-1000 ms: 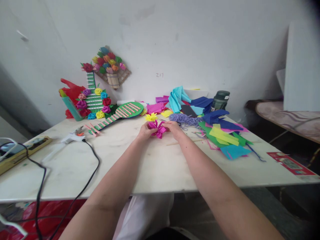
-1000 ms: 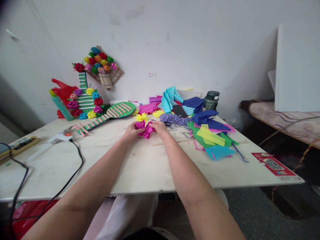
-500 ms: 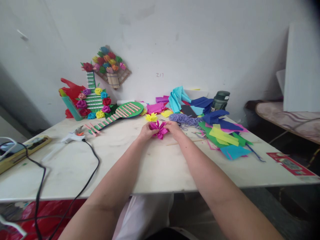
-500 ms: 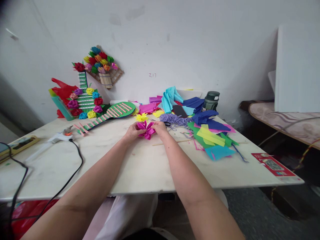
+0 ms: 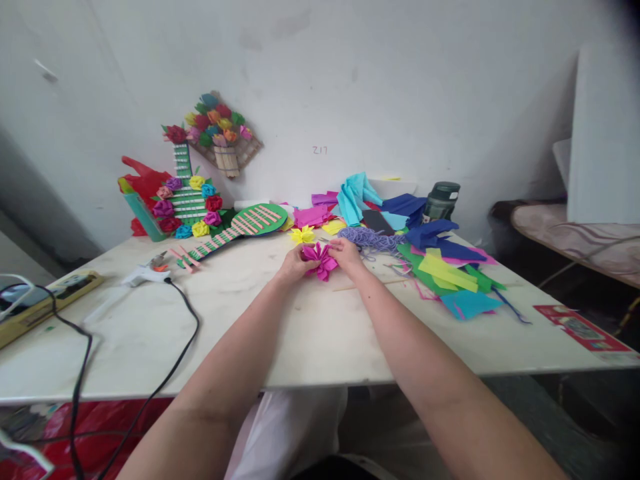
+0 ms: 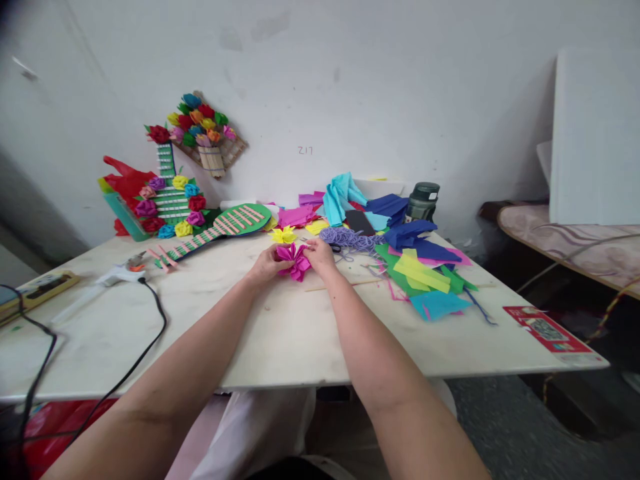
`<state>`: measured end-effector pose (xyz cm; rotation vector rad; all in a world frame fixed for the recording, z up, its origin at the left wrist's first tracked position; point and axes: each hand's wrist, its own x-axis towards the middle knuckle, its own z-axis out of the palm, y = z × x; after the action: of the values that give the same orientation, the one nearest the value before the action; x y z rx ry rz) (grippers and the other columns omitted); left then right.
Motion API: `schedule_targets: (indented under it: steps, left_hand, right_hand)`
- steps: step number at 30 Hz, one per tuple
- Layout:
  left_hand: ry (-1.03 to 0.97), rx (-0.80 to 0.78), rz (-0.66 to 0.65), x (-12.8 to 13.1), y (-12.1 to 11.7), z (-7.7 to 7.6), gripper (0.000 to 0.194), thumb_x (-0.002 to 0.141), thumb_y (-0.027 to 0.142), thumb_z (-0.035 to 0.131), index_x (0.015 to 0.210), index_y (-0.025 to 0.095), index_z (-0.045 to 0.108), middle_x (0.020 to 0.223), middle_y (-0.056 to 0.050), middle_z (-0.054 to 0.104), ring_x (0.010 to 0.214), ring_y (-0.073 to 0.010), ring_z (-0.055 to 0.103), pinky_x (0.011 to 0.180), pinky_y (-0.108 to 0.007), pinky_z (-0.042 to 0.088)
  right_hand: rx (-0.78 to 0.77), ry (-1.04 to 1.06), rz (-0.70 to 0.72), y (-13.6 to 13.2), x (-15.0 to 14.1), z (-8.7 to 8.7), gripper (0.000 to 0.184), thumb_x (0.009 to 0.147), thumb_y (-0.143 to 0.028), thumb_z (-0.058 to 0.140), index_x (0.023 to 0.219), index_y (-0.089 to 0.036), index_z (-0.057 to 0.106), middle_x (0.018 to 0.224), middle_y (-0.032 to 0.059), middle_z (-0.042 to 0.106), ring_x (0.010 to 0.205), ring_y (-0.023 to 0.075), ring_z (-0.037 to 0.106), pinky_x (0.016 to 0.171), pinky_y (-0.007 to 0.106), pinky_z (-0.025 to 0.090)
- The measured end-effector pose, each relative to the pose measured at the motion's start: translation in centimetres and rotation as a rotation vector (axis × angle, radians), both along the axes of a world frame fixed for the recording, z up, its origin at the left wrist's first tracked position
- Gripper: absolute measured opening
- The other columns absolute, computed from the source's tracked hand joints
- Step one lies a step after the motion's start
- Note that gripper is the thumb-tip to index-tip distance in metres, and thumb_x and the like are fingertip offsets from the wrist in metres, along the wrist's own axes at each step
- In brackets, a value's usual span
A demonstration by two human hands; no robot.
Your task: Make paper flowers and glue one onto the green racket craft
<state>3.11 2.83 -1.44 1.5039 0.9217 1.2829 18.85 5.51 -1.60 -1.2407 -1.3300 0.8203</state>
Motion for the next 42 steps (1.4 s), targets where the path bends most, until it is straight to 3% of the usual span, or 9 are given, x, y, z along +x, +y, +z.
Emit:
schedule_targets:
  steps: [3,6,13,19,27,33,38,42]
  left_hand:
    - [-0.005,-0.005,0.005,0.0,0.0,0.0,0.057,0.048,0.019,0.081,0.1,0.013,0.058,0.068,0.0,0.064,0.062,-0.0128,0.058,0.064,-0.027,0.046]
    - [-0.026,-0.008,0.012,0.1,0.0,0.0,0.057,0.047,0.019,0.081,0.099,0.013,0.057,0.07,-0.001,0.064,0.063,-0.0135,0.059,0.064,-0.028,0.047]
    - [-0.006,-0.017,0.059,0.1,0.0,0.0,0.056,0.048,0.019,0.08,0.098,0.013,0.056,0.07,0.0,0.065,0.062,-0.0122,0.058,0.062,-0.026,0.046]
    - [0.078,0.031,0.088,0.0,0.0,0.0,0.052,0.049,0.021,0.079,0.097,0.012,0.059,0.069,-0.001,0.064,0.061,-0.0121,0.057,0.06,-0.025,0.045]
    - [0.239,0.119,0.137,0.2,-0.3,0.2,0.043,0.052,0.021,0.076,0.091,0.014,0.061,0.063,0.001,0.061,0.057,-0.0121,0.055,0.055,-0.023,0.042]
    - [0.298,0.169,0.188,0.5,-0.5,0.3,0.036,0.051,0.023,0.077,0.083,0.016,0.061,0.06,0.002,0.059,0.055,-0.0123,0.052,0.055,-0.024,0.039]
    - [0.269,0.152,0.239,0.5,-0.5,0.4,0.032,0.052,0.031,0.078,0.075,0.016,0.063,0.056,0.002,0.055,0.052,-0.0117,0.047,0.052,-0.024,0.035]
    - [0.242,0.127,0.253,0.4,-0.1,0.2,0.024,0.053,0.026,0.076,0.071,0.016,0.063,0.053,0.002,0.054,0.051,-0.0116,0.046,0.051,-0.025,0.035]
  right_hand:
    - [0.117,-0.192,-0.124,0.0,0.2,0.2,0.017,0.062,-0.02,0.063,0.079,-0.017,0.062,0.079,0.0028,0.066,0.071,0.0149,0.059,0.072,0.029,0.047]
    - [0.106,-0.285,-0.095,-0.1,0.2,0.3,0.007,0.065,-0.023,0.061,0.07,-0.018,0.062,0.07,0.0013,0.064,0.065,0.0144,0.057,0.07,0.029,0.045]
    - [0.132,-0.225,0.062,-0.2,0.5,0.3,0.024,0.071,-0.035,0.052,0.058,-0.017,0.061,0.055,-0.0012,0.056,0.062,0.0145,0.053,0.06,0.024,0.04]
    - [0.118,-0.179,0.088,-0.6,0.6,0.6,0.013,0.062,-0.026,0.056,0.063,-0.016,0.064,0.059,-0.0021,0.058,0.059,0.0126,0.051,0.057,0.023,0.038]
    - [0.061,-0.217,0.135,-0.5,0.7,0.5,0.011,0.06,-0.025,0.057,0.057,-0.016,0.062,0.048,-0.0046,0.05,0.048,0.0101,0.043,0.051,0.023,0.035]
    - [0.091,-0.273,0.04,0.7,0.8,-0.5,0.007,0.057,-0.023,0.063,0.062,-0.017,0.065,0.058,-0.0021,0.059,0.058,0.0128,0.054,0.061,0.025,0.043]
    - [0.199,-0.313,0.107,0.9,0.7,-0.7,0.006,0.06,-0.018,0.06,0.054,-0.018,0.061,0.065,-0.0004,0.063,0.071,0.0158,0.06,0.073,0.027,0.045]
    - [0.254,-0.3,0.125,0.6,0.5,-0.4,0.005,0.059,-0.015,0.062,0.055,-0.017,0.061,0.08,0.0025,0.067,0.082,0.0175,0.062,0.082,0.031,0.045]
